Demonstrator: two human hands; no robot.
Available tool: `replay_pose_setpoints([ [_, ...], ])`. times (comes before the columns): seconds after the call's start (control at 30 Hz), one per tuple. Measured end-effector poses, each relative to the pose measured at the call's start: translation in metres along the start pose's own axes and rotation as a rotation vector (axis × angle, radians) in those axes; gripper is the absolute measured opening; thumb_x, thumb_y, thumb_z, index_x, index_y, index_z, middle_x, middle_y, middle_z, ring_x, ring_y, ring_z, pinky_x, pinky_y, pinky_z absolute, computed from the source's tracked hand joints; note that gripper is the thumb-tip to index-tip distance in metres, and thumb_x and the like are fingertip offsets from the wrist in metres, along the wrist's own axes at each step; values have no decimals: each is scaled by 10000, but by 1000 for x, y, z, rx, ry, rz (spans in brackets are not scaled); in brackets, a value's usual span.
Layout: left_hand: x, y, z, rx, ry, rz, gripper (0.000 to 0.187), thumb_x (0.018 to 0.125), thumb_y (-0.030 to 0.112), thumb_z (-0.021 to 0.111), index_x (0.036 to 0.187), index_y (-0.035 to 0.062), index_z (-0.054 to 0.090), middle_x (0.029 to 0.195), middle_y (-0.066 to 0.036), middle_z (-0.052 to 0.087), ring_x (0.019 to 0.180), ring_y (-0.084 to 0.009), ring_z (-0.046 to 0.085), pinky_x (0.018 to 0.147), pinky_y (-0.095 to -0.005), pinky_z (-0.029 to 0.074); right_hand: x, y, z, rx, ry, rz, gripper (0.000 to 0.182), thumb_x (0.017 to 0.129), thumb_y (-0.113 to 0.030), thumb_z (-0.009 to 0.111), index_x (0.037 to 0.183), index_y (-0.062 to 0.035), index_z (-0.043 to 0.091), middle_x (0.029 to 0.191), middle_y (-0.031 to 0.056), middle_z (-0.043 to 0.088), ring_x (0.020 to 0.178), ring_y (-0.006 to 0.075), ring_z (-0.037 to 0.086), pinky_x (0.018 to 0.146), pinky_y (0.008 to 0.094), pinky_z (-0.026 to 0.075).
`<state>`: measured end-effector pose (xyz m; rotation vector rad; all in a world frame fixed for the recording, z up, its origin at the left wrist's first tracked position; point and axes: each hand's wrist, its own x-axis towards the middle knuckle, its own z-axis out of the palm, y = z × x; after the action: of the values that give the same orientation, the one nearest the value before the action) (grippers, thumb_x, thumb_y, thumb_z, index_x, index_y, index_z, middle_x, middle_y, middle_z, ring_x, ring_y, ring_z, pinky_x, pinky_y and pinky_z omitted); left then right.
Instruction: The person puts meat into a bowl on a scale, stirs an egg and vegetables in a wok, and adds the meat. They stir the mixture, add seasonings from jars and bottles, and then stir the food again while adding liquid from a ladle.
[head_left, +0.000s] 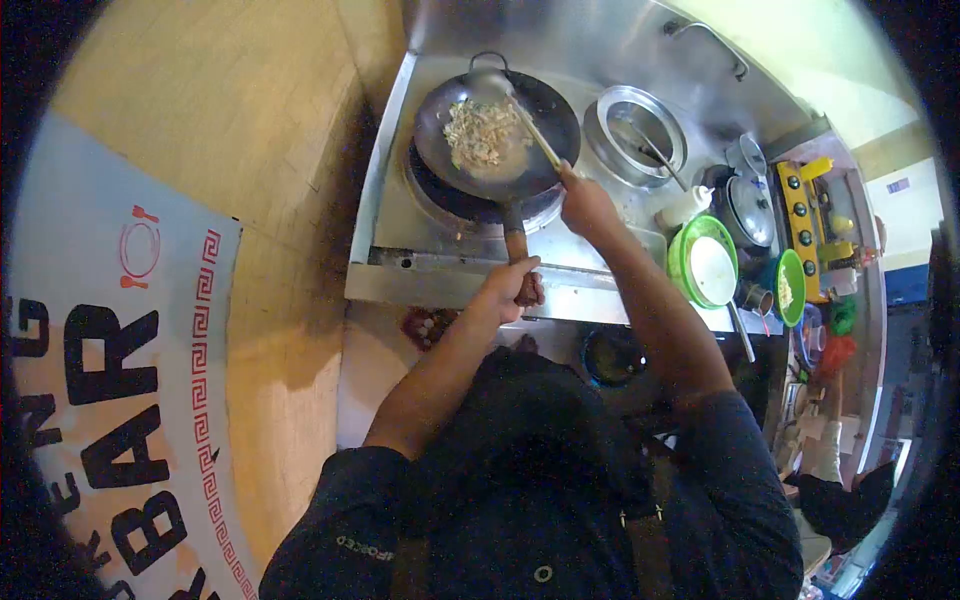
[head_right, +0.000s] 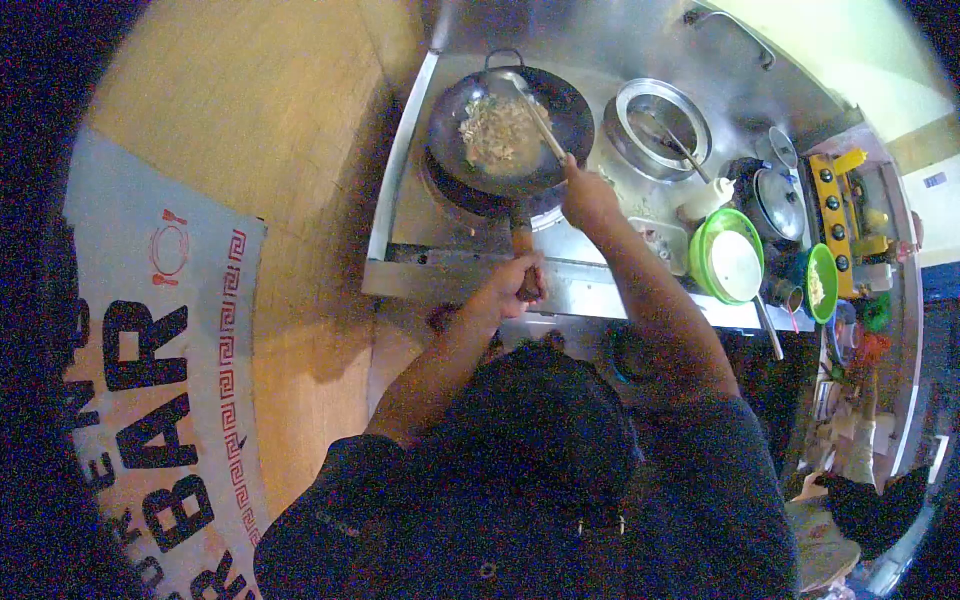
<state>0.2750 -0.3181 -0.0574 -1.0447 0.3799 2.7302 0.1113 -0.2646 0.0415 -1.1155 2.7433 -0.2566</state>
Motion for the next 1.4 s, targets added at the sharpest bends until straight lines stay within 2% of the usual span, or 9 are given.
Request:
replay_pose_setpoints([
  [0.2, 8, 16, -19, 222, -215, 70, 146, 780, 100, 617, 807, 46, 484, 645, -52, 498, 531, -183, 527, 452, -355, 469, -39, -27, -5, -92, -216, -36, 611, 762, -15, 434, 1354, -88, 301, 776, 248, 602, 757, 381, 610, 661, 462, 479],
  [0.23, -6, 9, 0, 233, -6, 173, 141, 768, 89, 604, 786, 33, 476, 626, -50, 484, 532, -187, 526, 435, -344, 457, -57, -20, -17, -112, -230, -30, 595, 763, -26, 447, 1343, -85, 325, 793, 248, 603, 757, 380, 608, 667, 458, 478],
  [0.5, -16, 2, 27, 82, -61, 177, 146, 769, 75, 598, 761, 18, 464, 597, -68, 470, 488, -191, 502, 431, -337, 442, -108, -6, -87, 117, -338, -68, 463, 772, -50, 462, 1234, -40, 459, 873, 289, 588, 839, 387, 600, 738, 479, 461],
  [0.63, -13, 4, 14, 96, -116, 174, 140, 775, 73, 596, 738, 17, 473, 554, -64, 467, 469, -190, 500, 433, -329, 447, -113, 7, -52, -142, -288, -23, 579, 752, -9, 411, 1323, -52, 328, 840, 331, 574, 814, 418, 596, 729, 507, 469],
  [0.97, -7, 14, -5, 184, -54, 167, 174, 766, 104, 621, 676, 28, 493, 566, -66, 491, 457, -191, 511, 412, -340, 451, -32, -9, 4, -231, -145, -208, 388, 842, -86, 391, 1165, 126, 369, 706, 220, 621, 665, 360, 635, 584, 466, 512],
  [1.0, -5, 16, -7, 255, -53, 138, 173, 767, 112, 622, 684, 29, 495, 565, -64, 490, 458, -192, 513, 414, -338, 452, -52, -16, -5, -203, -198, -134, 516, 771, -29, 446, 1272, 8, 329, 750, 239, 603, 684, 402, 608, 603, 480, 484],
  [1.07, -11, 10, -5, 290, -17, 152, 165, 770, 117, 617, 696, 35, 494, 563, -63, 488, 459, -190, 514, 417, -336, 451, -77, -15, -26, -168, -227, -82, 505, 776, -24, 447, 1271, -16, 351, 756, 245, 602, 686, 405, 606, 604, 485, 480],
  [1.3, -27, 18, 17, 223, -61, 158, 146, 782, 121, 606, 722, 50, 494, 591, -66, 490, 465, -187, 511, 425, -324, 446, -7, -11, -9, -57, -40, 23, 467, 771, -46, 456, 1230, 10, 391, 831, 223, 624, 756, 387, 624, 666, 468, 506],
  [1.4, -19, 20, 0, 211, -56, 159, 150, 788, 122, 604, 718, 50, 493, 583, -63, 483, 469, -182, 509, 424, -317, 444, 13, -18, 17, 64, 32, -180, 490, 755, -25, 440, 1243, -17, 390, 759, 259, 599, 694, 412, 601, 626, 485, 478],
])
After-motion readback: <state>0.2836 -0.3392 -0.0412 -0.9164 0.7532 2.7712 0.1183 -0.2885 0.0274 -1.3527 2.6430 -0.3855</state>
